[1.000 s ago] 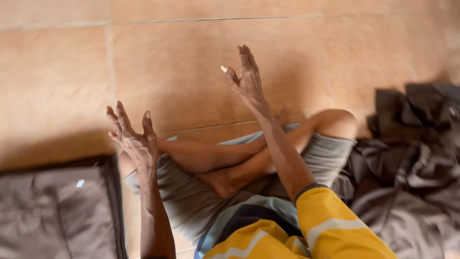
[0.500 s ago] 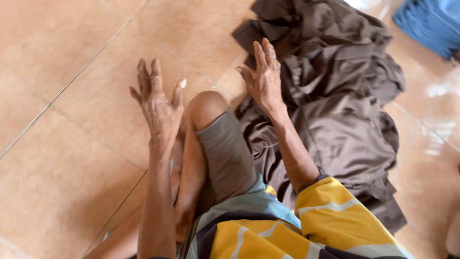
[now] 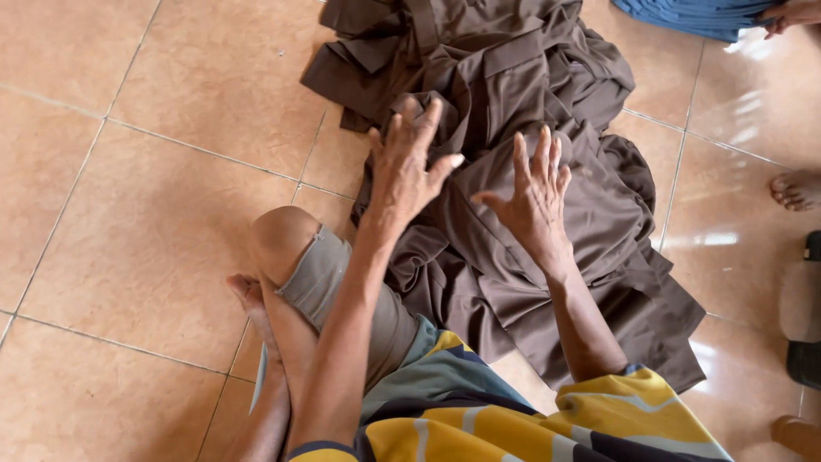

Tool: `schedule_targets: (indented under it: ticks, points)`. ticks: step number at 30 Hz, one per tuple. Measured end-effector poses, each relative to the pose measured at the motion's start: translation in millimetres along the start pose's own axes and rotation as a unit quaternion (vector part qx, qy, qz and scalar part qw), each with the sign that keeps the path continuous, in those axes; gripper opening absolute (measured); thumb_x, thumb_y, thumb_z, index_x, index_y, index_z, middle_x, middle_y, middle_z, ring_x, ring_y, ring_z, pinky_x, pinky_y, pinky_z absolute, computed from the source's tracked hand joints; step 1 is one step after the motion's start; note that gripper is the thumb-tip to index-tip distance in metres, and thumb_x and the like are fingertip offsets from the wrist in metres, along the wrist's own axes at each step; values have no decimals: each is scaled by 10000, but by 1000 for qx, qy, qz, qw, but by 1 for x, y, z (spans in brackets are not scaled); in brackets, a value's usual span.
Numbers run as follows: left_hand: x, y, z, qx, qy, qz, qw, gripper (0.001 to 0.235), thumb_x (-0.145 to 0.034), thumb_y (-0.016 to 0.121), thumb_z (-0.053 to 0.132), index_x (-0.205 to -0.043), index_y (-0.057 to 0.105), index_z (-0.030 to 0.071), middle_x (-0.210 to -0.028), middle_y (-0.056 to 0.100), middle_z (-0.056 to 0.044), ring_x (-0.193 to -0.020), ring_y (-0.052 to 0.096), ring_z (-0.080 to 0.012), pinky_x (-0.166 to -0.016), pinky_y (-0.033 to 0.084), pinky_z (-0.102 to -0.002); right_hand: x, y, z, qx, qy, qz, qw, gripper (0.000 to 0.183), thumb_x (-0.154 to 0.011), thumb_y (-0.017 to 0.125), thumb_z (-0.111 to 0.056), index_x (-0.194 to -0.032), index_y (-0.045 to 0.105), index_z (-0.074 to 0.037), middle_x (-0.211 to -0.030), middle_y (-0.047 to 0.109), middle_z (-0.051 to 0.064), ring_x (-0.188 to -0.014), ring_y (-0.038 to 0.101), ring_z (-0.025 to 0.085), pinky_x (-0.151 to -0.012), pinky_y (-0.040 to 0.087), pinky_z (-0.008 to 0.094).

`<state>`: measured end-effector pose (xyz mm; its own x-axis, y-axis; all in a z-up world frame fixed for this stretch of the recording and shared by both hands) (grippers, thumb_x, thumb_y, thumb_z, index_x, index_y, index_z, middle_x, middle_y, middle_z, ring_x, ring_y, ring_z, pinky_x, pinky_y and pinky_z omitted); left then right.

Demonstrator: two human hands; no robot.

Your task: The person sits on the floor and folds a pair of brown trousers by hand. They smooth the fabric, fold the legs together, and then fold the garment into a compact rectangle before placing it on a stack.

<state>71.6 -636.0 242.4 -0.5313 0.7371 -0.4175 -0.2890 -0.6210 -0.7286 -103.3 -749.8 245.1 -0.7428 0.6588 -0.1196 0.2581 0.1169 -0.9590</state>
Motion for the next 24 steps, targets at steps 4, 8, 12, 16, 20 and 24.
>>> schedule_targets:
  ticks: [4, 8, 12, 16, 20, 24]
  points:
    - [19, 69, 11, 21, 4, -62, 998, 934, -916, 688, 673, -1658, 235, 333, -1556, 437, -300, -1391, 478, -547, -1065, 329, -794, 32, 37, 31, 37, 67, -82, 994, 1346, -601, 909, -535, -1666, 196, -128, -1668, 105, 337, -1528, 119, 560, -1078, 230, 834]
    - [49, 121, 5, -13, -19, -164, 986, 877, -874, 563, 788, -1601, 337, 352, -1605, 346, -260, -1436, 405, -513, -1072, 322, -782, 53, 74, 47, 96, 102, -126, 982, 1396, -604, 910, -528, -1680, 111, -137, -1639, 171, 351, -1515, 184, 535, -1041, 310, 775]
    - [67, 132, -6, 39, -88, -249, 964, 827, -877, 550, 783, -1538, 491, 289, -1663, 223, -270, -1505, 295, -492, -1092, 239, -805, 57, 96, 62, 131, 39, -11, 991, 1084, -640, 919, -451, -1524, 400, -97, -1298, 490, 195, -1263, 488, 388, -961, 397, 549]
    - [61, 114, -5, 106, -127, -211, 963, 816, -858, 589, 779, -1467, 587, 235, -1648, 264, -270, -1493, 327, -489, -1087, 254, -801, 61, 107, 66, 127, -27, 69, 989, 686, -551, 922, -532, -1001, 552, -170, -848, 584, 30, -828, 647, 275, -802, 427, 447]
    - [45, 56, -1, 218, -294, -176, 914, 1065, -797, 519, 895, -1527, 449, 124, -1580, 295, -313, -1406, 419, -514, -1068, 339, -753, 67, 55, 22, 45, -28, 187, 981, 641, -561, 935, -572, -877, 544, -175, -748, 569, 15, -721, 635, 242, -758, 450, 371]
    - [52, 30, 20, 322, -381, -303, 812, 1200, -733, 495, 925, -1571, 395, 72, -1531, 430, -318, -1381, 467, -511, -1116, 377, -651, 60, 80, 2, -65, -7, 152, 986, 583, -548, 959, -456, -869, 602, -125, -751, 601, 64, -758, 647, 315, -745, 457, 428]
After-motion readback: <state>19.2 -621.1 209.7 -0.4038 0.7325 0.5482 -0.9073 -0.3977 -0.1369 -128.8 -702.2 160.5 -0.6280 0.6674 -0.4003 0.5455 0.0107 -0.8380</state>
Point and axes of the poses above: each hand's wrist, its own x-axis away from the middle knuckle, its own y-axis out of the palm, z = x × y, the point moved 7 cm from there along -x, towards the middle knuckle
